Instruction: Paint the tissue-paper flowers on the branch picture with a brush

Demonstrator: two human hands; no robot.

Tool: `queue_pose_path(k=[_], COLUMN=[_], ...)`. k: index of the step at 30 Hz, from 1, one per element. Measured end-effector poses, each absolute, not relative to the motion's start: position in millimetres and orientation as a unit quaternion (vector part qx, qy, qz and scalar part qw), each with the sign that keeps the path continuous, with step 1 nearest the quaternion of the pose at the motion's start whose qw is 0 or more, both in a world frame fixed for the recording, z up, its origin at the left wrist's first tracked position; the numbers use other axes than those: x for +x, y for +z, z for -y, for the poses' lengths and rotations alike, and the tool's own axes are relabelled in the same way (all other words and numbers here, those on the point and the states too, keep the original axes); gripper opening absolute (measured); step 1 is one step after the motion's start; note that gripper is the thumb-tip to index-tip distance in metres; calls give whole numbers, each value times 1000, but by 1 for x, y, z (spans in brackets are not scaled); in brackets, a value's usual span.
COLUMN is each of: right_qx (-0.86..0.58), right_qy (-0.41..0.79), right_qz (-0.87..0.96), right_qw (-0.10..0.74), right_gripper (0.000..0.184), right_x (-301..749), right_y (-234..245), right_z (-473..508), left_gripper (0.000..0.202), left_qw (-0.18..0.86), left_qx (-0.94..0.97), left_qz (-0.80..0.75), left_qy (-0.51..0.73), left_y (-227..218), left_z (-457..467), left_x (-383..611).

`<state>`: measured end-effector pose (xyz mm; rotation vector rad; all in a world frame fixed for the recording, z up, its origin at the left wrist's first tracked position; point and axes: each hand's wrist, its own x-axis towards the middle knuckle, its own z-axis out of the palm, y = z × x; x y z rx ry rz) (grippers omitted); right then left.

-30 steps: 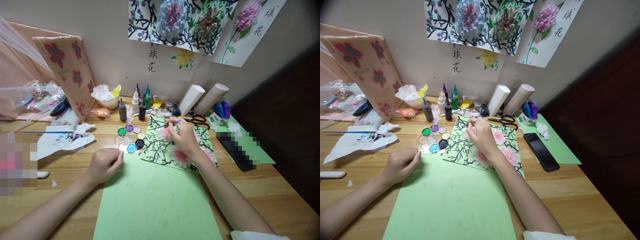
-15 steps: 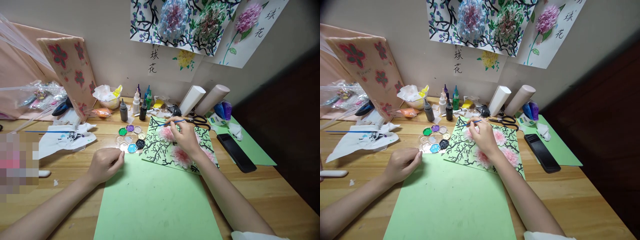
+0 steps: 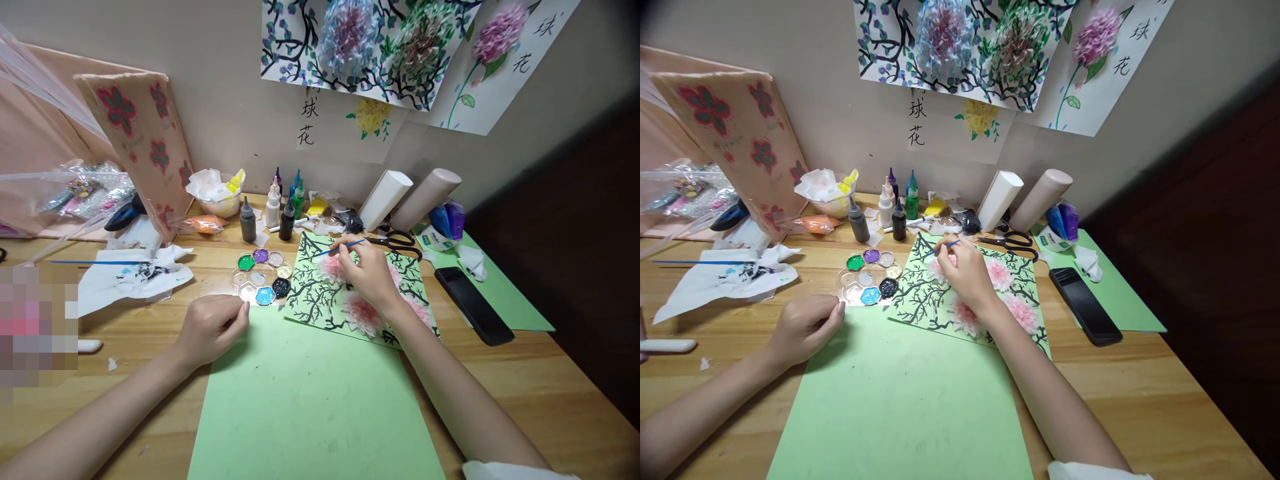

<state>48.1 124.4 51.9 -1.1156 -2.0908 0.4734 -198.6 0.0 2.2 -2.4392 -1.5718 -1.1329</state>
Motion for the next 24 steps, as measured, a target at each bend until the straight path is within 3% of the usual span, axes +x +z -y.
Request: queue_pose_path(k=[8, 24], right_qx=[-417, -420], right_qy=[149, 155], right_qz=[810, 817], right_qw=[384, 363], right_gripper=[20, 20], right_x=[49, 46], right_y=[56, 49], right_z=[-121, -120], left_gripper=[38, 37], left_qw=[8, 3], left_qx=[-783, -784], left_qz=[507, 500], left_qy=[-360, -366], left_y=[1, 0], left_z=[1, 1], left_x=[-200, -200])
